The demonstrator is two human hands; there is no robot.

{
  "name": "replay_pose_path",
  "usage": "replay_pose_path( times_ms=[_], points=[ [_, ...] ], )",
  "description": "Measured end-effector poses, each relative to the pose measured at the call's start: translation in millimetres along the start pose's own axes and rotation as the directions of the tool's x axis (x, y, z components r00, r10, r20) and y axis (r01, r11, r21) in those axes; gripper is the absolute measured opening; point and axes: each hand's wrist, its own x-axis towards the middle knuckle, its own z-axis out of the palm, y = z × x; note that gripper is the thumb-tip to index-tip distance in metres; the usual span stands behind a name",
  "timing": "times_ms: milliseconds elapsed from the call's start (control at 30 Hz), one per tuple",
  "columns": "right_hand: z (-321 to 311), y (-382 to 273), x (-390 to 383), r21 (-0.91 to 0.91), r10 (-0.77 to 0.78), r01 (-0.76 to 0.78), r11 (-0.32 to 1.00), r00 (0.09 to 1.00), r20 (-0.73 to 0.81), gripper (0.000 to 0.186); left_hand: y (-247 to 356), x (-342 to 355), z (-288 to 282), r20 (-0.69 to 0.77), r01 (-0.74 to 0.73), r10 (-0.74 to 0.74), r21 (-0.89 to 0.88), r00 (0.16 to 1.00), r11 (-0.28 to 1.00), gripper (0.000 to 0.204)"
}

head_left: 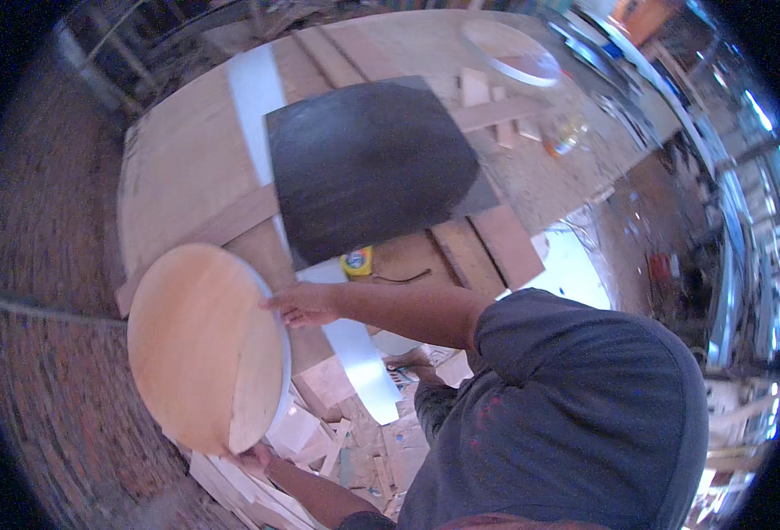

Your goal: The person applies a liquid finish to a dark rectangular board and a round wooden disc using a brush and a bottle of finish. The person repeatedly brushes the finish onto the surfaces, repositions the pieces, and continues brushing until the clip ends.

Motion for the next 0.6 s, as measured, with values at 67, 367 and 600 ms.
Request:
replay_pose_path(
  times_ms=[67,367,600],
  points=[
    [13,-21,-49,-0.197,-0.037,0.043,0.979,0.999,0.035,0.069,11,-5,5,-0.055,-0.016,0.013,-0.051,0.998,0.999,0.102],
    [-185,-39,-326,-0.571,-0.444,0.059,0.819,0.694,-0.566,0.025,8,-37,48,-0.68,-0.225,0.046,-0.178,0.732,0.958,0.086],
    [-327,-53,-359,-0.251,-0.293,0.156,0.956,0.409,-0.864,0.031,-36,-159,50,-0.762,-0.091,0.277,0.278,0.586,0.956,0.072]
  ],
)
